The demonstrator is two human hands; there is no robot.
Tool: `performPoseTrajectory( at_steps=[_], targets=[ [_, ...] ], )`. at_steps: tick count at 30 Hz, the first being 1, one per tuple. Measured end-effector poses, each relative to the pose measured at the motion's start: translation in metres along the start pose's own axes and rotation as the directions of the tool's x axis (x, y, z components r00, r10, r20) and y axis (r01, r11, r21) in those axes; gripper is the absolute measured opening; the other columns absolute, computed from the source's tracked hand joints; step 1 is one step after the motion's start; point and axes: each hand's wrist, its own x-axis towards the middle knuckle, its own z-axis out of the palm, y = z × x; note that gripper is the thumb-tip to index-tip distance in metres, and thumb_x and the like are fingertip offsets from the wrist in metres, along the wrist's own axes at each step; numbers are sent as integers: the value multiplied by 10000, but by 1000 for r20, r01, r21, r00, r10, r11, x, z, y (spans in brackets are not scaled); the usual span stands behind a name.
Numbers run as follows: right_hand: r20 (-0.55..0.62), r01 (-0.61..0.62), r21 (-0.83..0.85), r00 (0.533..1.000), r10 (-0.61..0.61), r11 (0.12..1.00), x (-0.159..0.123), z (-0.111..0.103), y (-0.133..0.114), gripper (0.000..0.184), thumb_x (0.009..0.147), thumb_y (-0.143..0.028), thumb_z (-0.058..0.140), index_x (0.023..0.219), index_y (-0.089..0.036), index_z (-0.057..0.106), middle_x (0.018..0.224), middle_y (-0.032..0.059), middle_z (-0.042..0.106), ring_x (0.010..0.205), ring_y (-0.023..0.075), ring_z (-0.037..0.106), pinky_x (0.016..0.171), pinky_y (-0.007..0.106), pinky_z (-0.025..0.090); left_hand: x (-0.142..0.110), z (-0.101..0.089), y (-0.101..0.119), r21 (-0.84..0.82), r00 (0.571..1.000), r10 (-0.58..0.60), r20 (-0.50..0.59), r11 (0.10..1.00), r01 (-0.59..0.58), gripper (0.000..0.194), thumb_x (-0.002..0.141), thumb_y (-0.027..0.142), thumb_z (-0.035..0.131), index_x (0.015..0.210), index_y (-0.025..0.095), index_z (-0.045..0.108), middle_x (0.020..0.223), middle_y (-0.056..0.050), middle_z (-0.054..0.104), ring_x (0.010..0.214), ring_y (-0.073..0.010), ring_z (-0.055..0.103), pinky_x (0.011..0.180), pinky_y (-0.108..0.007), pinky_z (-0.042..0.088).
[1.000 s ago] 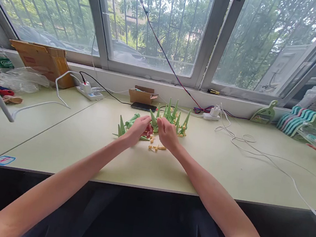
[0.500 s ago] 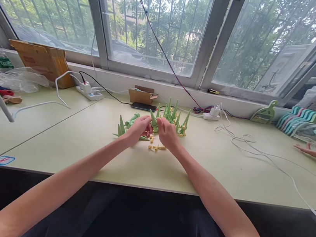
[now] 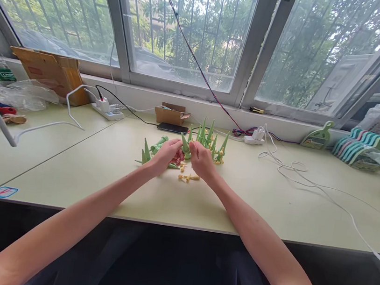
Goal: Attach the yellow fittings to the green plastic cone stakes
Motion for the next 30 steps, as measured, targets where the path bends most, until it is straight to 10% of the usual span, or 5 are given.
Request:
performPoseTrajectory(
  at_steps=[15, 30],
  targets=[
    [-45, 5, 24, 999, -4, 1000, 1, -2, 1, 550, 944, -681, 278, 646, -228, 369, 509, -20, 418, 498, 134, 414, 510, 276, 331, -3, 2, 2, -3, 999, 20, 50, 1000, -19, 257, 853, 432, 612, 848, 189, 530, 534, 5, 566, 433, -96, 494, 425, -214, 445],
    [-116, -46, 20, 992, 48, 999, 2, -5, -1, 642, 935, -680, 333, 477, -231, 316, 422, -7, 374, 439, 127, 373, 514, 306, 339, -4, 3, -2, 84, 957, 277, 91, 955, -284, 391, 763, 451, 726, 964, 187, 519, 690, 23, 574, 537, -101, 567, 441, -207, 466]
  ],
)
